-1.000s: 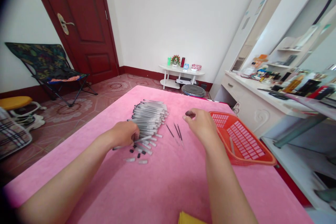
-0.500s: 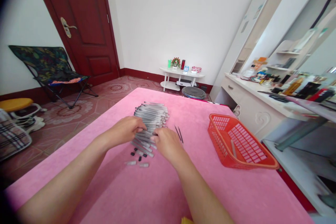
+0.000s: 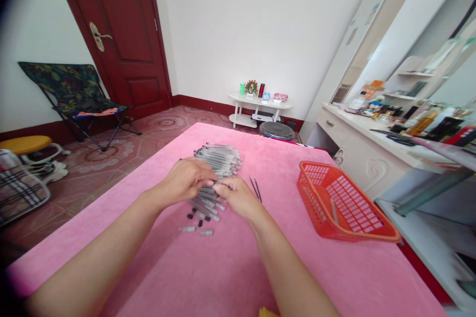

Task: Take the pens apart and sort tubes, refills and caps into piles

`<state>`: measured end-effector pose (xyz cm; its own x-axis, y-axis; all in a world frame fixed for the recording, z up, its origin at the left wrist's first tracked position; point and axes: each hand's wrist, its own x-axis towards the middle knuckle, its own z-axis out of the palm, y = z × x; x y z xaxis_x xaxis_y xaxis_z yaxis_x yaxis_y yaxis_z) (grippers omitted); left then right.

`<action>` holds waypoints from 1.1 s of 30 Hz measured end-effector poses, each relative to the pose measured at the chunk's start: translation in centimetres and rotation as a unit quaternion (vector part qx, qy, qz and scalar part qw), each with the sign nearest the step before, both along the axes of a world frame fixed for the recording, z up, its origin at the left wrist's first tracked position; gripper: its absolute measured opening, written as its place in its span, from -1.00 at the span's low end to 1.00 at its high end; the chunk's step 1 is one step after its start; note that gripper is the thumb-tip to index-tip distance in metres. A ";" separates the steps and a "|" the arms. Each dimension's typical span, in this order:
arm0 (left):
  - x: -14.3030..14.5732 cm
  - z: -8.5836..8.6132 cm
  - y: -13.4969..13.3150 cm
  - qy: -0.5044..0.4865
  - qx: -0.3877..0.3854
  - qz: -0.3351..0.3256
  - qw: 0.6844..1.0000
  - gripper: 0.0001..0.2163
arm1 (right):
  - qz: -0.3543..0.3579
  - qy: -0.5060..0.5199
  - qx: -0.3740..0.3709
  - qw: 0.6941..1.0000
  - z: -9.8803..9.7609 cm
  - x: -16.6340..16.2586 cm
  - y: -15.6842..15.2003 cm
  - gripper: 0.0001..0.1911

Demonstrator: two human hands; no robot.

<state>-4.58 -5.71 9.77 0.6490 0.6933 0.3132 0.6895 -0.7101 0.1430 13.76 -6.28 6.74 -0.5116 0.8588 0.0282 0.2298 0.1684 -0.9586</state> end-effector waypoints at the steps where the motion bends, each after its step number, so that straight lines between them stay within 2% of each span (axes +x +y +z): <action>1: -0.1 0.0 0.0 0.003 -0.017 0.011 1.000 -0.81 | -0.007 -0.035 0.054 0.998 -0.1 0.0 0.0 -0.59; 4: -0.1 -0.1 -0.1 0.015 -0.055 0.057 0.997 -0.77 | -0.057 -0.186 0.188 0.963 0.1 -0.2 -0.2 -0.68; 7: -0.1 -0.4 0.1 0.014 -0.078 0.093 0.992 -0.72 | -0.113 -0.343 0.276 0.891 0.8 -0.4 -0.9 -0.76; 10: -0.2 -1.0 0.4 -0.024 -0.137 0.088 0.986 -0.66 | -0.118 -0.426 0.330 0.834 1.4 -0.7 -1.5 -0.76; 12: -0.5 -1.4 0.6 -0.052 -0.205 0.067 0.975 -0.61 | -0.102 -0.444 0.353 0.817 1.6 -0.9 -1.8 -0.79; 15: -0.7 -1.6 0.8 -0.068 -0.279 0.033 0.957 -0.57 | -0.079 -0.445 0.367 0.813 1.6 -1.2 -1.9 -0.83; 16: -0.7 -1.6 0.8 -0.065 -0.272 0.032 0.960 -0.58 | -0.084 -0.442 0.362 0.816 1.4 -1.2 -1.8 -0.83; 18: -0.5 -1.3 0.6 -0.053 -0.211 0.048 0.975 -0.67 | -0.113 -0.427 0.341 0.830 1.0 -1.0 -1.5 -0.81; 20: -0.1 -1.0 0.3 -0.036 -0.131 0.067 0.988 -0.81 | -0.131 -0.384 0.306 0.861 0.2 -0.6 -0.9 -0.80; 22: 0.2 -0.6 0.0 -0.017 -0.085 0.065 0.994 -0.85 | -0.104 -0.312 0.266 0.906 -0.7 0.0 -0.1 -0.77; 24: 0.4 -0.4 -0.2 0.002 -0.076 0.062 0.995 -0.85 | -0.049 -0.237 0.233 0.942 -1.3 0.6 0.6 -0.71; 26: 0.4 -0.3 -0.3 0.010 -0.084 0.069 0.994 -0.82 | -0.013 -0.205 0.225 0.952 -1.4 0.7 0.8 -0.67; 28: 0.3 -0.5 -0.2 0.009 -0.101 0.076 0.992 -0.79 | -0.019 -0.240 0.247 0.939 -0.9 0.6 0.4 -0.70; 33: -1.0 -1.5 0.8 -0.035 -0.211 0.059 0.975 -0.66 | -0.072 -0.410 0.326 0.849 1.3 0.2 -0.9 -0.81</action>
<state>-5.63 -4.88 8.29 0.5444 0.8385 0.0246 0.7411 -0.4945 0.4541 14.00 -7.18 8.02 -0.4801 0.8524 0.2073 0.8377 0.5156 -0.1801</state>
